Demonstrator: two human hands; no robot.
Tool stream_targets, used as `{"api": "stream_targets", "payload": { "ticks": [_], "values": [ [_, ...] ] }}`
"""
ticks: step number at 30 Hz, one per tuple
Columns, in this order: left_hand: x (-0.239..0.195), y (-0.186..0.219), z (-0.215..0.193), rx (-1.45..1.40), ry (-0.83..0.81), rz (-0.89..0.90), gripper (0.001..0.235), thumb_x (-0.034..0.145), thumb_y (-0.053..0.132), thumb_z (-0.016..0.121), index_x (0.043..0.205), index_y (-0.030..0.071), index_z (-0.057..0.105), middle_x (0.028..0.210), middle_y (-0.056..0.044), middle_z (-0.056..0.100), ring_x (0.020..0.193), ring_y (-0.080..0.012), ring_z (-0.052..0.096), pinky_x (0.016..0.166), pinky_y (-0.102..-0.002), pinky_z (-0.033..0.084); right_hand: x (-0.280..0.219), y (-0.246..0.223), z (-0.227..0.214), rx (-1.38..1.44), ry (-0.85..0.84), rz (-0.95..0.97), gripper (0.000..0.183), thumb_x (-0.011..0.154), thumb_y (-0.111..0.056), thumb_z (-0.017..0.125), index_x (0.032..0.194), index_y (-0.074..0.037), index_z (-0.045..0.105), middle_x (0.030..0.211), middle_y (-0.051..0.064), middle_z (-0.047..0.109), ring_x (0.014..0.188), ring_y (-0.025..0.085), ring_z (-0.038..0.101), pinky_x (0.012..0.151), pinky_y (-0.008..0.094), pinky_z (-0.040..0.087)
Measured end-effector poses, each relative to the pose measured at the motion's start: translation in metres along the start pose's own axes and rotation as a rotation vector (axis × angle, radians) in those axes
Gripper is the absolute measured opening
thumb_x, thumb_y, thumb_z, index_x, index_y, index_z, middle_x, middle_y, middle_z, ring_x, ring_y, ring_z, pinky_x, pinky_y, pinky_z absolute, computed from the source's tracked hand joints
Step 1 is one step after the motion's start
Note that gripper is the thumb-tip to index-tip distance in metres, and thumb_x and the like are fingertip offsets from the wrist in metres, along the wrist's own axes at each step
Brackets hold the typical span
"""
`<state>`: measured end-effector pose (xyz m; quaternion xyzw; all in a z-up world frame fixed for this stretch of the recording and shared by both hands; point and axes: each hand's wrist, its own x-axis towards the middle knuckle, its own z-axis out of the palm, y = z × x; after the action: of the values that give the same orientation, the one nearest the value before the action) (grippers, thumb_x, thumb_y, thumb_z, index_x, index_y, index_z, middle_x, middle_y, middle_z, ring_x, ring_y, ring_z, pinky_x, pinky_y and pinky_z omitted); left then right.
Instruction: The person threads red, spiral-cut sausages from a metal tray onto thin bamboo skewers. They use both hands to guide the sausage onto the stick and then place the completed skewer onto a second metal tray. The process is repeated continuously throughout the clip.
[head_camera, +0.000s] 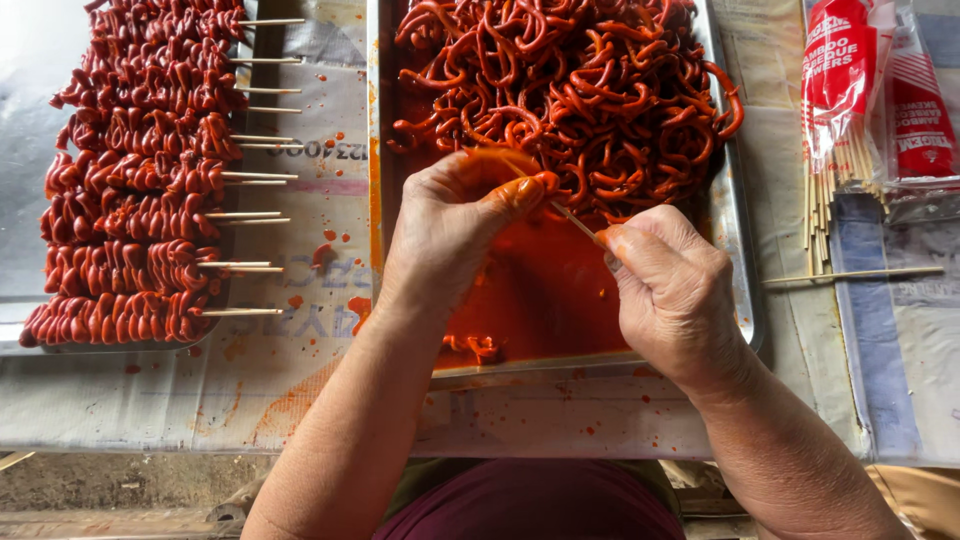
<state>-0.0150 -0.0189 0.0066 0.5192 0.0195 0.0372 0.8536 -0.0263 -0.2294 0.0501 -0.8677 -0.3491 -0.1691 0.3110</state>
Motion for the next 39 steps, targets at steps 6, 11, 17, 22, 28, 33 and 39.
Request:
{"api": "stream_targets", "payload": {
  "ticks": [6, 11, 17, 22, 28, 33, 39],
  "values": [
    [-0.002, -0.009, -0.017, 0.176, -0.053, -0.084, 0.036, 0.111, 0.028, 0.072, 0.105, -0.006, 0.082, 0.086, -0.010, 0.074, 0.074, -0.0129, 0.060, 0.067, -0.030, 0.050, 0.002, 0.012, -0.002, 0.038, 0.036, 0.030, 0.017, 0.091, 0.013, 0.070, 0.105, 0.003, 0.068, 0.095, 0.014, 0.066, 0.082, 0.027, 0.070, 0.071, 0.033, 0.056],
    [0.002, -0.015, -0.004, -0.371, 0.037, -0.480, 0.027, 0.094, 0.025, 0.069, 0.114, 0.006, 0.070, 0.103, -0.006, 0.077, 0.092, -0.0201, 0.072, 0.082, -0.042, 0.058, 0.002, 0.016, -0.002, 0.021, 0.021, 0.007, 0.017, 0.092, 0.013, 0.070, 0.105, 0.003, 0.068, 0.094, 0.014, 0.066, 0.082, 0.028, 0.069, 0.071, 0.033, 0.055],
    [0.003, -0.020, 0.003, -0.677, 0.106, -0.306, 0.026, 0.095, 0.015, 0.068, 0.119, 0.008, 0.066, 0.111, -0.009, 0.074, 0.108, -0.0294, 0.072, 0.097, -0.057, 0.056, 0.003, 0.014, -0.001, 0.053, -0.001, 0.011, 0.016, 0.091, 0.012, 0.071, 0.103, 0.002, 0.067, 0.093, 0.014, 0.066, 0.081, 0.027, 0.069, 0.068, 0.033, 0.055],
    [0.000, -0.019, -0.001, -0.672, 0.096, -0.257, 0.024, 0.097, 0.017, 0.070, 0.117, 0.005, 0.066, 0.108, -0.011, 0.073, 0.105, -0.0302, 0.071, 0.093, -0.058, 0.057, 0.002, 0.010, -0.001, 0.070, -0.014, 0.023, 0.016, 0.090, 0.011, 0.070, 0.103, 0.001, 0.067, 0.094, 0.013, 0.065, 0.082, 0.028, 0.069, 0.069, 0.033, 0.055],
    [-0.001, -0.015, 0.002, -0.621, 0.071, -0.154, 0.019, 0.097, 0.018, 0.071, 0.111, 0.006, 0.066, 0.101, -0.009, 0.073, 0.099, -0.0286, 0.072, 0.087, -0.054, 0.061, 0.002, 0.010, -0.002, 0.068, 0.004, 0.012, 0.017, 0.088, 0.011, 0.070, 0.102, 0.002, 0.067, 0.092, 0.013, 0.065, 0.081, 0.028, 0.069, 0.068, 0.034, 0.055],
    [0.001, -0.018, -0.002, -0.555, 0.016, -0.077, 0.017, 0.100, 0.015, 0.070, 0.110, 0.002, 0.067, 0.100, -0.011, 0.072, 0.097, -0.0275, 0.072, 0.090, -0.053, 0.062, 0.001, 0.011, -0.002, 0.076, 0.021, -0.015, 0.018, 0.087, 0.012, 0.068, 0.102, 0.002, 0.067, 0.093, 0.014, 0.064, 0.085, 0.030, 0.069, 0.071, 0.035, 0.057],
    [0.001, -0.018, -0.006, -0.470, -0.010, -0.121, 0.010, 0.098, 0.009, 0.070, 0.103, 0.001, 0.067, 0.096, -0.014, 0.074, 0.095, -0.0279, 0.075, 0.091, -0.050, 0.065, 0.001, 0.012, -0.006, 0.006, 0.008, -0.046, 0.024, 0.083, 0.017, 0.064, 0.101, 0.000, 0.068, 0.092, 0.014, 0.064, 0.087, 0.032, 0.069, 0.074, 0.037, 0.057]
  ]
}}
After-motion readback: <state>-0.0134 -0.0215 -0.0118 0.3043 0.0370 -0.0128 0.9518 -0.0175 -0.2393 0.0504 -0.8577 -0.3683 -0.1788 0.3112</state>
